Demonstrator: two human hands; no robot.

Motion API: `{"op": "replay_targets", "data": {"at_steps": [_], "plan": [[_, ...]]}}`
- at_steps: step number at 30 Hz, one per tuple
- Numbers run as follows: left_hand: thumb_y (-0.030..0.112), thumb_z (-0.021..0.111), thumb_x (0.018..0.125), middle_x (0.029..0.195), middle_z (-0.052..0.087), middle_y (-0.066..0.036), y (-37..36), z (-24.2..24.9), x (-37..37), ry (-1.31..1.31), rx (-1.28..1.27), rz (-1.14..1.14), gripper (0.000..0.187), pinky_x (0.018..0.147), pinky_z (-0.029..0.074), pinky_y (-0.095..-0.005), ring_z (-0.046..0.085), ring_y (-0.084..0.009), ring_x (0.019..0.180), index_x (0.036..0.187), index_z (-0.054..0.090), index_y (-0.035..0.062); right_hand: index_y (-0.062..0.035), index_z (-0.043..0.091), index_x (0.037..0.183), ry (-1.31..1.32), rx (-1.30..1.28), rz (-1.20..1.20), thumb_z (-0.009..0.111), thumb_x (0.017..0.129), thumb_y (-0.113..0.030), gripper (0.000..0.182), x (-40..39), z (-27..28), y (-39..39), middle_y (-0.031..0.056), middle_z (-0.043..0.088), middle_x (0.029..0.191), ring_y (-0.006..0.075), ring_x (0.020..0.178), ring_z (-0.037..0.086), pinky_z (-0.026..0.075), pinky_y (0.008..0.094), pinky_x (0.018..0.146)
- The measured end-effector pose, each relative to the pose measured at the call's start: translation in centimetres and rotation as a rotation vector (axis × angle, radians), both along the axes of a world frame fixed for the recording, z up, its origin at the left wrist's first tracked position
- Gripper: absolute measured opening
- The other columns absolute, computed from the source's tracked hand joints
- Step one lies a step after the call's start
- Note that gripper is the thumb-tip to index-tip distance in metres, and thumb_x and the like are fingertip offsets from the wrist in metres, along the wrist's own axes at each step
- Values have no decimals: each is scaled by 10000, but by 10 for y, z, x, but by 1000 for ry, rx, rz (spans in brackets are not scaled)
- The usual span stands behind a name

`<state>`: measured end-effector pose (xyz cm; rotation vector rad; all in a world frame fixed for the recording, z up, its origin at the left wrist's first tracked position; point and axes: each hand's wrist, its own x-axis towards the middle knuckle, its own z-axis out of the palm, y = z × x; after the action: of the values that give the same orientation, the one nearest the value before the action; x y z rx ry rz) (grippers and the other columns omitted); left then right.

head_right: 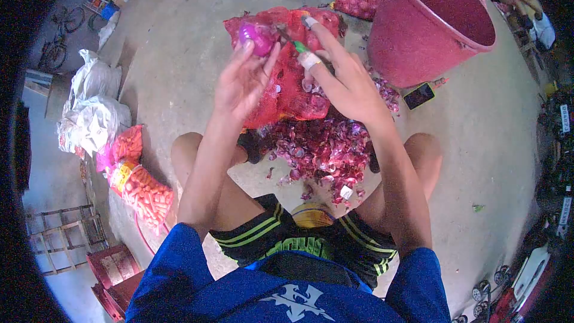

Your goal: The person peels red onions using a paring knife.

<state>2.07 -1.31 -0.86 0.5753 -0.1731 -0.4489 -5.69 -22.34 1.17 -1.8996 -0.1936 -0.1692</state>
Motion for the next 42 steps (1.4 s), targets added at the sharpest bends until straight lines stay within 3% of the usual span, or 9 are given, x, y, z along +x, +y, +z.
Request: {"op": "replay_targets", "data": {"at_steps": [5, 11, 13, 18, 24, 30, 35, 38, 42], "plan": [[76, 702, 1017, 1374, 645, -67, -3, 10, -6, -55, 48, -31, 546, 1160, 511, -422, 645, -205, 1283, 1508, 474, 143, -76, 328, 1659, -54, -57, 28, 609, 1044, -208, 689, -3, -1, 4, 206, 763, 1006, 285, 871, 733, 539, 430, 902], [-13, 748, 959, 1313, 666, -14, -3, -6, -4, -60, 79, 53, 596, 1056, 552, -319, 660, -143, 1199, 1480, 508, 149, -67, 293, 1665, -127, -18, 38, 611, 1030, -202, 724, -2, -4, 7, 274, 756, 1052, 421, 956, 743, 532, 441, 927], [-32, 749, 950, 1316, 664, -15, -3, -5, -5, -81, 106, 53, 613, 1060, 551, -317, 659, -146, 1202, 1483, 504, 145, -61, 283, 1665, -162, -87, 25, 608, 1029, -211, 730, -3, 1, 9, 294, 751, 1071, 482, 983, 722, 534, 459, 932], [-71, 752, 925, 1309, 665, -19, -6, 1, -11, -117, 162, 82, 634, 1054, 559, -325, 663, -151, 1200, 1477, 510, 126, -63, 291, 1662, -271, -189, 3, 612, 1022, -215, 732, -3, -1, 5, 270, 755, 1046, 498, 942, 705, 534, 491, 883], [-13, 793, 914, 1308, 675, -24, -3, -3, -6, -175, 268, 115, 655, 1027, 575, -330, 672, -155, 1194, 1487, 495, 97, -72, 302, 1658, -312, -205, 27, 621, 1021, -207, 725, -4, 0, 0, 245, 747, 992, 499, 887, 673, 522, 502, 822], [71, 802, 943, 1298, 684, -19, -6, -1, -6, -261, 228, 76, 678, 997, 589, -368, 680, -140, 1163, 1528, 465, 140, -96, 324, 1652, -319, -253, 33, 615, 1025, -205, 700, -4, 3, -5, 238, 733, 963, 487, 879, 669, 517, 510, 808], [324, 671, 1066, 1306, 684, -9, -4, -9, 0, -147, 247, 41, 557, 995, 586, -406, 688, -163, 1171, 1548, 439, 168, -117, 329, 1653, -302, -353, 6, 620, 1013, -201, 708, -3, 1, -12, 230, 722, 904, 464, 826, 680, 511, 520, 772], [399, 592, 1101, 1317, 688, -15, -3, -4, -1, -205, 359, 66, 512, 984, 583, -396, 693, -183, 1168, 1538, 444, 176, -116, 326, 1655, -256, -269, 38, 621, 999, -184, 722, -4, 4, -16, 223, 707, 842, 449, 768, 685, 511, 521, 731], [426, 550, 1117, 1299, 705, -22, 1, -11, 5, -164, 331, -26, 453, 960, 586, -387, 706, -196, 1148, 1499, 481, 192, -117, 342, 1649, -321, -365, 11, 621, 1006, -196, 705, -3, -1, -15, 218, 698, 797, 442, 738, 687, 516, 522, 706]]}}
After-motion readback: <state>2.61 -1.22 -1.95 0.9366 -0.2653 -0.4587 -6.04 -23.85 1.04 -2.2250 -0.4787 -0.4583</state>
